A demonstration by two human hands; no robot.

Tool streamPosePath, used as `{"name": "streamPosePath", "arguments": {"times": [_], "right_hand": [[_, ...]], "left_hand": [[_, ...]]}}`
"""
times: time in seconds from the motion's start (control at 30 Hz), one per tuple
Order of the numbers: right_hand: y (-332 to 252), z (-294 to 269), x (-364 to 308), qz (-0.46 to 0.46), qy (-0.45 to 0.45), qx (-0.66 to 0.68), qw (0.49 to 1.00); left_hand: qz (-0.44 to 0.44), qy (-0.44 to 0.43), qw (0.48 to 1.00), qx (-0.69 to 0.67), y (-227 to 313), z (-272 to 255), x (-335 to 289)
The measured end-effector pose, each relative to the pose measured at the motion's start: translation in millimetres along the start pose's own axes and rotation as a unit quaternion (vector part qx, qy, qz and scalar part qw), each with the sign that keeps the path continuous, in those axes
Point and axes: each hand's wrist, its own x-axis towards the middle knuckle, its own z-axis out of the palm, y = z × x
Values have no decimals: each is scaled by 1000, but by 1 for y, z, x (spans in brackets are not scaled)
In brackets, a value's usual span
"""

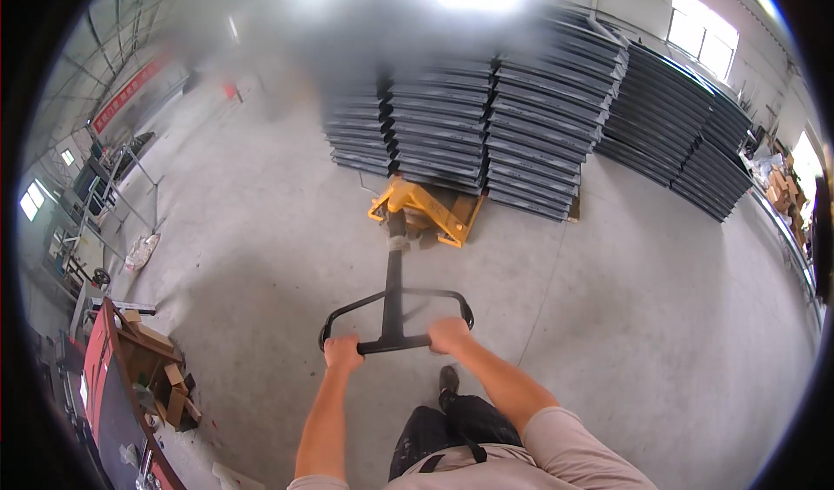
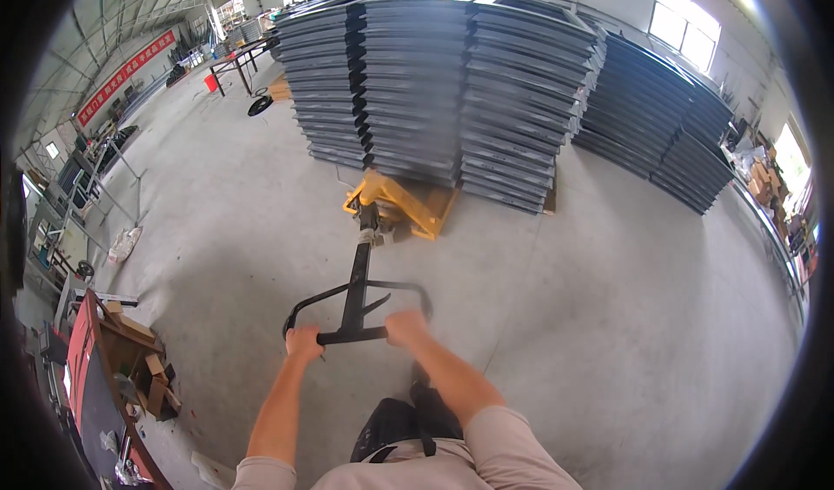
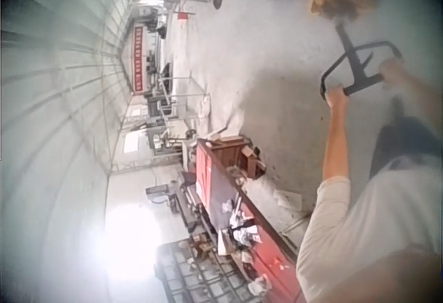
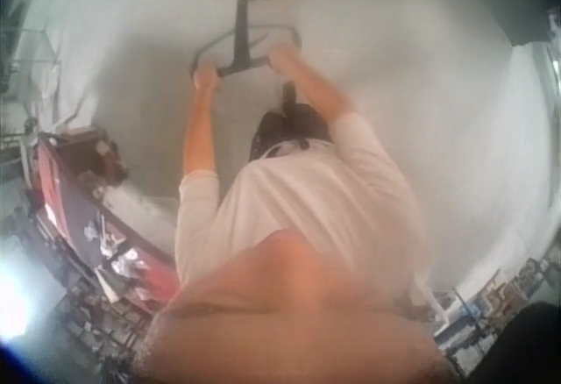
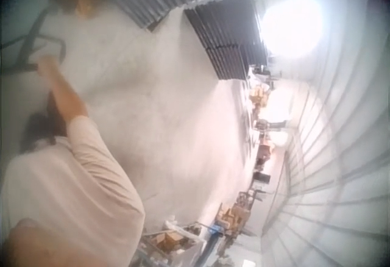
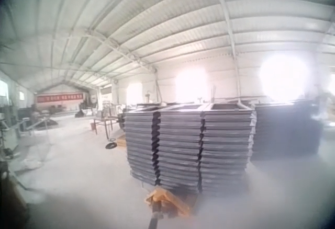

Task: The person pulls and maneuvers a manual pallet jack carrying a stack of window frames across the factory floor to transport and park them in another area.

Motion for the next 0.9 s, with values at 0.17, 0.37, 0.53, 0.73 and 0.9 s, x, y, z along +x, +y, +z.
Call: {"name": "streamPosePath", "arguments": {"times": [0.17, 0.37, 0.53, 0.73, 0.9], "right_hand": [[13, 14, -33, -3, 11, 9, 1000], [30, 38, -69, 6, 20, 31, 999], [33, 50, -102, -15, 1, -1, 1000], [64, 70, -145, -49, 38, -3, 998], [113, 100, -187, -79, 20, -18, 996]], "left_hand": [[-44, -32, 998, -10, 28, 4, -31], [-37, 7, 999, -12, 61, 14, -71], [-51, -3, 999, -12, 82, 29, -109], [-82, 18, 996, -25, 134, 41, -142], [-111, 68, 991, -27, 203, 62, -186]]}}
